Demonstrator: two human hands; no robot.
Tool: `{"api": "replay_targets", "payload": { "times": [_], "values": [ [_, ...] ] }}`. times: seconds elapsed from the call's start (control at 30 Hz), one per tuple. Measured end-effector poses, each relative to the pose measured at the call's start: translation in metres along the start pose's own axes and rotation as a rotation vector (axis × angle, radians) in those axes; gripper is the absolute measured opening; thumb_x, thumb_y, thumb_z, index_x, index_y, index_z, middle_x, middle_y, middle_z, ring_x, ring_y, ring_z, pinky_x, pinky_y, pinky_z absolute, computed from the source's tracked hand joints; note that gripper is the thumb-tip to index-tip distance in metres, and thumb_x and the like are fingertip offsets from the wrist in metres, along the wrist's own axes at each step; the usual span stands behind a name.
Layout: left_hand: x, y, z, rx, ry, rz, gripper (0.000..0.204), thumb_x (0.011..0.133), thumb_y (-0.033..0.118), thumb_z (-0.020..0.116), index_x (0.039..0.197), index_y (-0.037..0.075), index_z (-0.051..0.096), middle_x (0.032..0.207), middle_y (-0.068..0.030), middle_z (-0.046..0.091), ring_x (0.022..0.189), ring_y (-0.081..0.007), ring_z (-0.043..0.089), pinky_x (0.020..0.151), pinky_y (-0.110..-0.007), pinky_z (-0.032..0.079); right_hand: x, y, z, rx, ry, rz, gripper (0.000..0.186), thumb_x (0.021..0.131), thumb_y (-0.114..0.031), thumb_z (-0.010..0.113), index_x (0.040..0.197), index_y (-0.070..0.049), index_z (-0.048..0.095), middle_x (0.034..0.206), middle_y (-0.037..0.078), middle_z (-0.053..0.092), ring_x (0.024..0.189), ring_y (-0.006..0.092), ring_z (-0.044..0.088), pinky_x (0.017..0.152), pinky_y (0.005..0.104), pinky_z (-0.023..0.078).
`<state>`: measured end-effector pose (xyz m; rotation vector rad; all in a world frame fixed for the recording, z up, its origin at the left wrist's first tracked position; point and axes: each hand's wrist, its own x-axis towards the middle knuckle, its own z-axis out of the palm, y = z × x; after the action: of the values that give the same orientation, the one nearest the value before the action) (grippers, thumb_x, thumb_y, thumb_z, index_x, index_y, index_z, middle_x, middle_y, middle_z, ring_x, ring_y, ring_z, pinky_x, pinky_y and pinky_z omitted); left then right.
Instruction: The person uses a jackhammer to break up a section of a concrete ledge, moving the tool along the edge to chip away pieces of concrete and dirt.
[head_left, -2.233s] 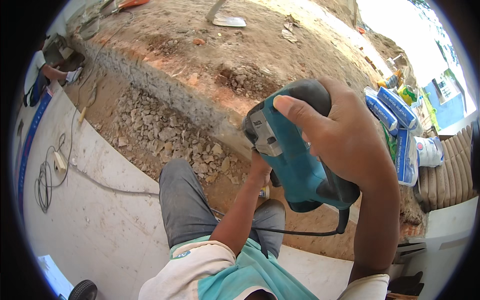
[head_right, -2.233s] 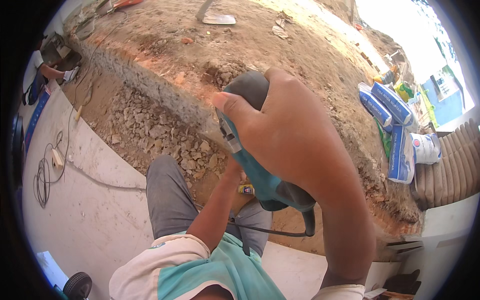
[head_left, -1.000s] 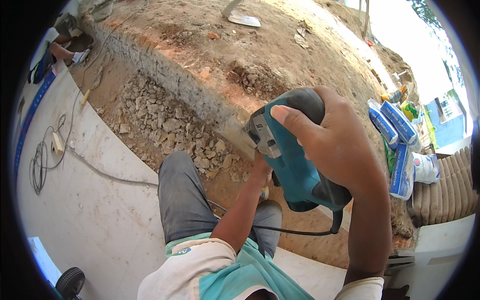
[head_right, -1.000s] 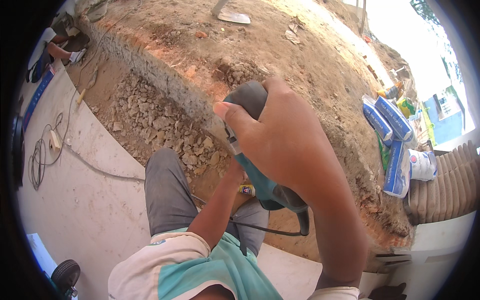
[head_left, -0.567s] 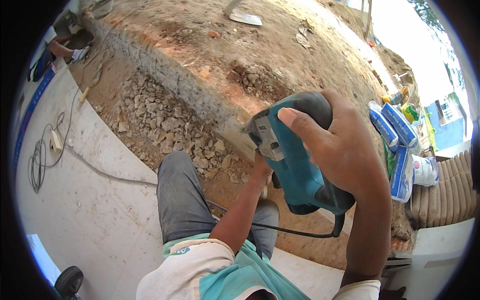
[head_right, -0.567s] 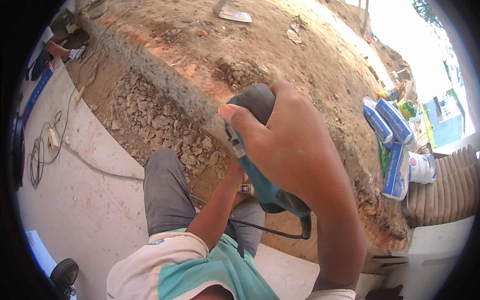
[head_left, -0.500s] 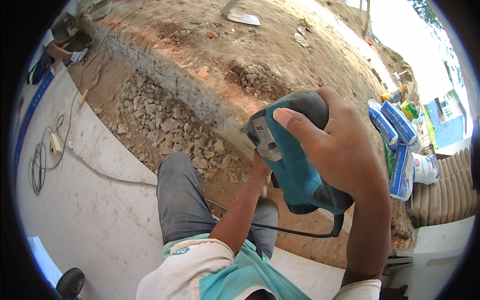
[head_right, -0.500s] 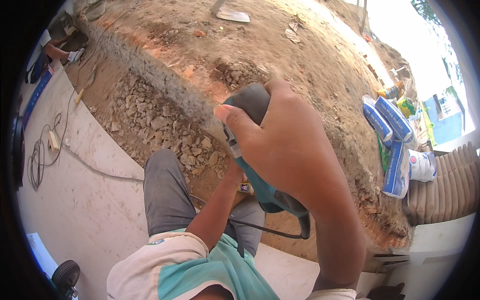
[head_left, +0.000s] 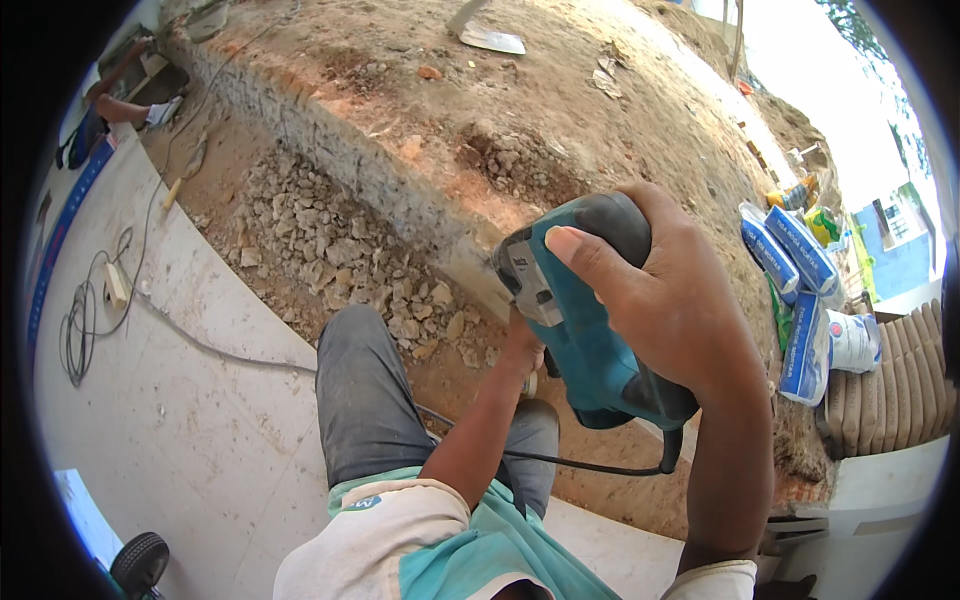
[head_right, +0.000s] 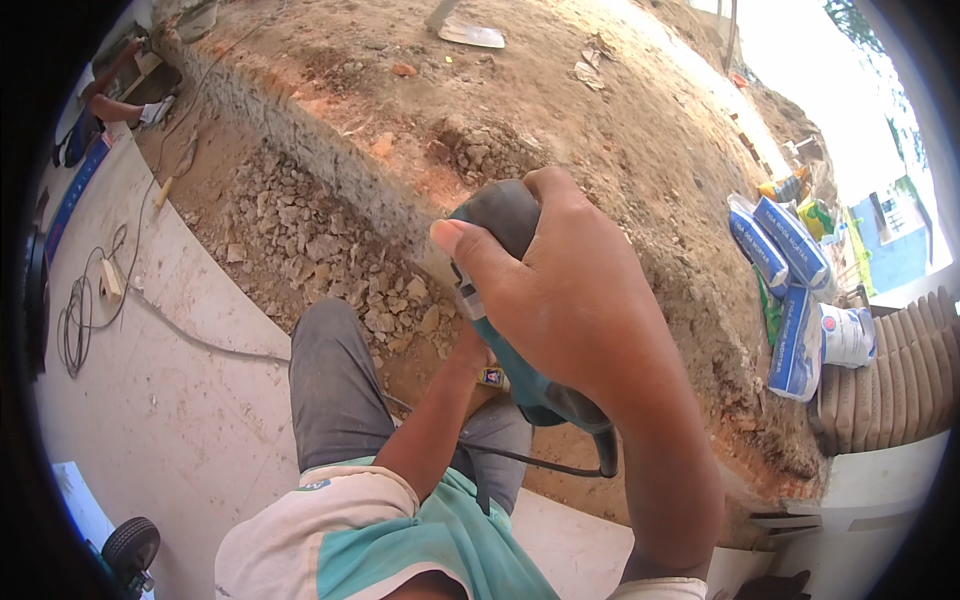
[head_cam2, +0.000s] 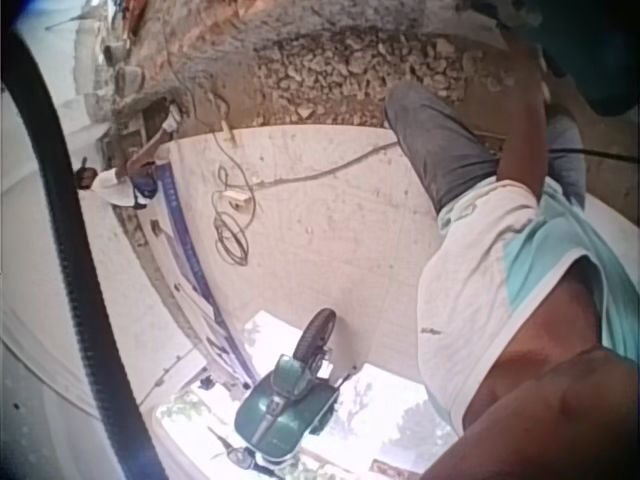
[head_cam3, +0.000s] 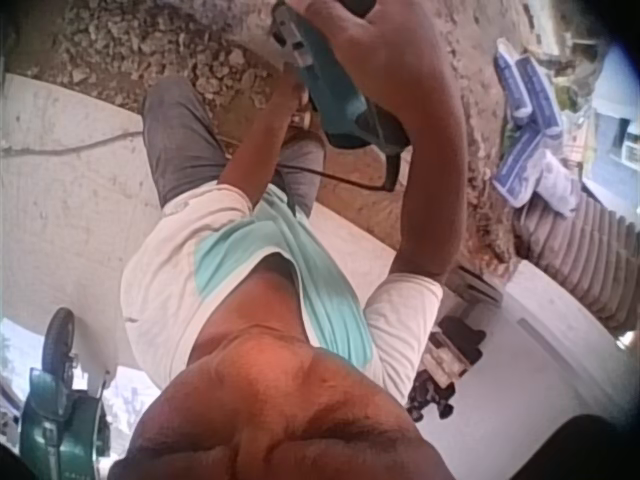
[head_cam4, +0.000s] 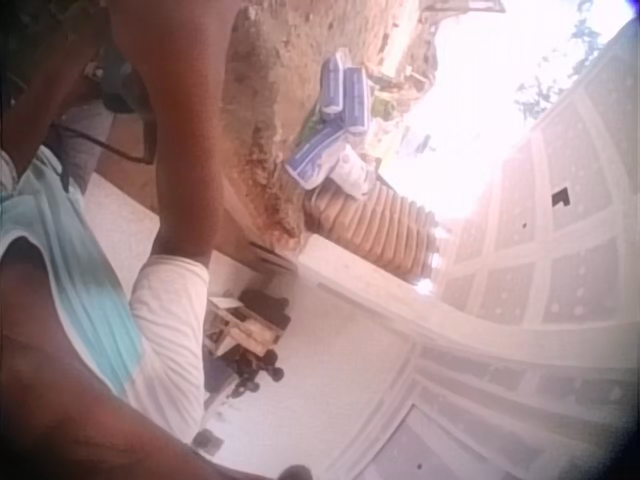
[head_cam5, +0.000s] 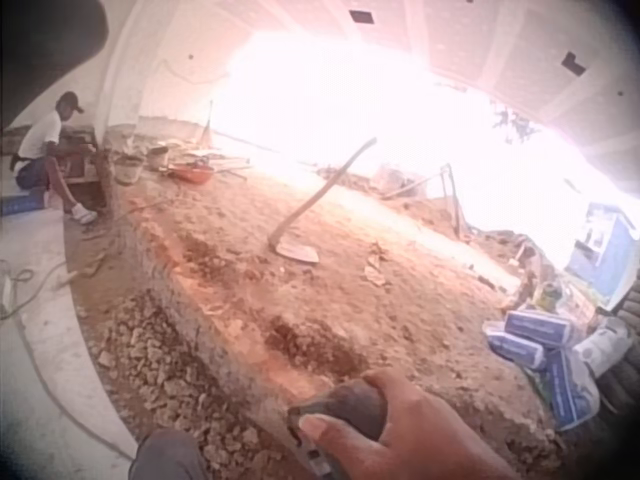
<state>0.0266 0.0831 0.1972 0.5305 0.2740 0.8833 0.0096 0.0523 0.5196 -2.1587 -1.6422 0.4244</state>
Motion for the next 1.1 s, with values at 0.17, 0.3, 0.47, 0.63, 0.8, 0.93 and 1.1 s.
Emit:
{"api": "replay_targets", "payload": {
  "times": [0.17, 0.3, 0.47, 0.63, 0.8, 0.93, 1.1],
  "values": [
    [-0.002, 0.008, 0.010, 0.010, 0.038, 0.028, 0.044, 0.097, 0.033, 0.061, 0.132, 0.007, 0.050, 0.119, -0.0092, 0.062, 0.105, -0.0231, 0.064, 0.085, -0.040, 0.059, 0.003, 0.007, 0.001, 0.014, 0.010, -0.019, 0.046, 0.087, -0.039, 0.072, 0.105, 0.002, 0.062, 0.074, 0.008, 0.064, 0.062, 0.0131, 0.060, 0.054, 0.0274, 0.048],
    [-0.003, 0.015, 0.017, 0.026, 0.068, 0.013, 0.046, 0.096, 0.031, 0.062, 0.134, 0.007, 0.049, 0.120, -0.0093, 0.062, 0.106, -0.0225, 0.065, 0.086, -0.038, 0.059, 0.005, 0.005, -0.003, -0.009, -0.003, -0.036, 0.046, 0.088, -0.040, 0.072, 0.105, 0.001, 0.062, 0.071, 0.006, 0.062, 0.059, 0.0124, 0.059, 0.052, 0.0268, 0.047],
    [-0.005, 0.030, 0.039, 0.014, 0.127, 0.013, 0.042, 0.088, 0.017, 0.069, 0.126, 0.005, 0.057, 0.116, -0.0078, 0.066, 0.102, -0.0185, 0.067, 0.082, -0.034, 0.059, 0.008, 0.011, -0.005, 0.014, 0.016, -0.020, 0.047, 0.087, -0.041, 0.072, 0.105, 0.002, 0.062, 0.069, 0.005, 0.061, 0.056, 0.0119, 0.058, 0.050, 0.0269, 0.047],
    [-0.001, 0.031, 0.026, 0.124, 0.104, 0.021, 0.048, 0.097, 0.027, 0.060, 0.137, 0.006, 0.047, 0.123, -0.0096, 0.061, 0.109, -0.0212, 0.065, 0.085, -0.037, 0.059, 0.012, 0.007, -0.005, 0.057, -0.047, 0.048, 0.064, 0.085, -0.046, 0.070, 0.112, 0.010, 0.060, 0.097, 0.027, 0.068, 0.090, 0.0362, 0.070, 0.081, 0.0429, 0.054],
    [-0.004, 0.022, 0.015, 0.143, 0.161, 0.000, 0.047, 0.095, 0.025, 0.062, 0.136, 0.005, 0.049, 0.121, -0.0095, 0.062, 0.106, -0.0208, 0.066, 0.084, -0.036, 0.059, 0.017, 0.018, 0.010, 0.077, -0.036, 0.051, 0.064, 0.085, -0.046, 0.070, 0.115, 0.010, 0.059, 0.097, 0.027, 0.069, 0.091, 0.0358, 0.070, 0.082, 0.0419, 0.054],
    [-0.007, 0.027, 0.012, 0.102, 0.088, 0.077, 0.046, 0.094, 0.023, 0.063, 0.134, 0.005, 0.050, 0.120, -0.0088, 0.063, 0.105, -0.0199, 0.065, 0.085, -0.036, 0.058, 0.013, 0.010, 0.017, 0.050, -0.033, 0.086, 0.063, 0.086, -0.045, 0.070, 0.116, 0.009, 0.058, 0.097, 0.026, 0.069, 0.091, 0.0352, 0.070, 0.082, 0.0408, 0.054],
    [-0.009, 0.034, 0.013, 0.191, 0.162, 0.002, 0.045, 0.092, 0.023, 0.065, 0.131, 0.005, 0.055, 0.117, -0.0084, 0.064, 0.105, -0.0191, 0.065, 0.084, -0.035, 0.057, 0.011, 0.003, 0.018, 0.095, -0.067, 0.119, 0.061, 0.087, -0.044, 0.069, 0.116, 0.008, 0.058, 0.097, 0.026, 0.069, 0.091, 0.0343, 0.070, 0.081, 0.0396, 0.054]
  ]
}}
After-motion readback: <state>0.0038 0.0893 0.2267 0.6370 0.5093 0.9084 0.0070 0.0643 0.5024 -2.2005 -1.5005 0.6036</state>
